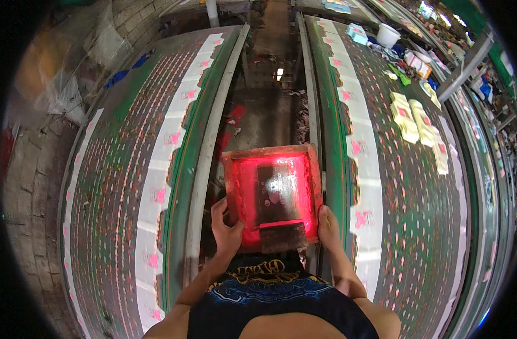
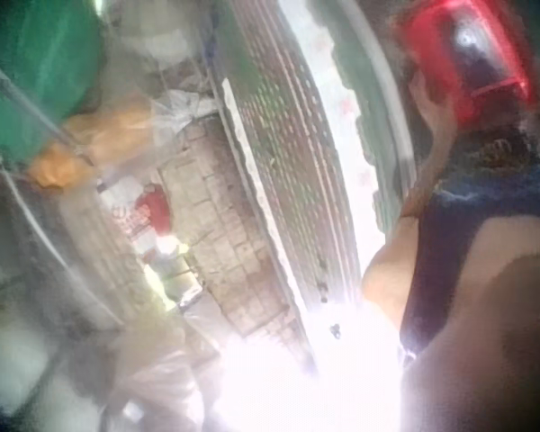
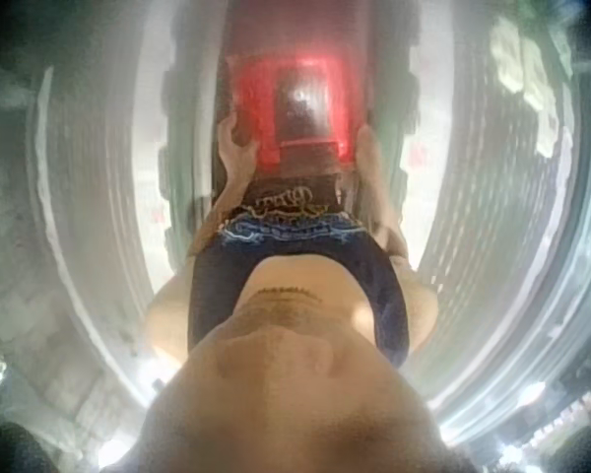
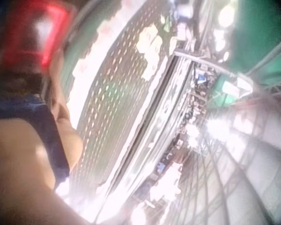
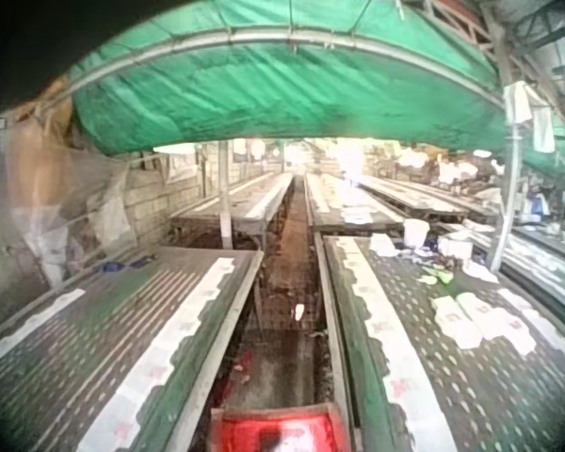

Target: The person uses a red squeegee to press ink through a stencil onto small fabric pieces laid out on a long table. They repeatedly apply pressure to the stencil, then lift it to reveal printed designs on the fabric.

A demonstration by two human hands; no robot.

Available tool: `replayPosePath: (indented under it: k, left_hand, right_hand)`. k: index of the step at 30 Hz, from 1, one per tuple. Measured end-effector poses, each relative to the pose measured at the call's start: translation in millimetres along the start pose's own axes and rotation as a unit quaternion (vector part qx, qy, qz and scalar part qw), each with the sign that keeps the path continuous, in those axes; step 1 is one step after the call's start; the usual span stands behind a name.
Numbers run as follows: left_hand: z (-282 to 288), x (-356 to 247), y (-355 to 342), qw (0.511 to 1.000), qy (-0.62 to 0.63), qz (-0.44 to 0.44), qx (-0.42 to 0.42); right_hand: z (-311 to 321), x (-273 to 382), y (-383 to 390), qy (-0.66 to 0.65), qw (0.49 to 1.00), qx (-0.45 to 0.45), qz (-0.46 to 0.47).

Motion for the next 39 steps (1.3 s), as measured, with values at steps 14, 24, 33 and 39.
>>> replayPosePath:
  k: [14, 24, 33, 39]
  left_hand:
    - [-54, 18, -412, 0.906, 0.312, -0.278, 0.072]
    - [-194, -21, -626, 0.747, 0.578, -0.32, -0.073]
    - [-327, 42, -886, 0.712, 0.282, -0.475, 0.434]
    - [-397, 73, -1031, 0.637, 0.043, -0.527, 0.561]
  right_hand:
    - [-35, 143, -324, -0.158, 0.978, -0.083, -0.112]
    - [-42, 243, -539, -0.214, 0.949, -0.157, -0.172]
    - [-37, 376, -791, -0.158, 0.969, -0.102, -0.16]
    - [-21, 411, -932, -0.178, 0.957, -0.139, -0.181]
Point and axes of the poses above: each hand's wrist, its own y-axis away from the middle knuckle, its own z-axis out of the back of the hand, x = y × z, the point moved 1 cm from there along -y, towards the middle knuckle, and after that the axes turned 14 degrees about -z, right-handed, at the moved point
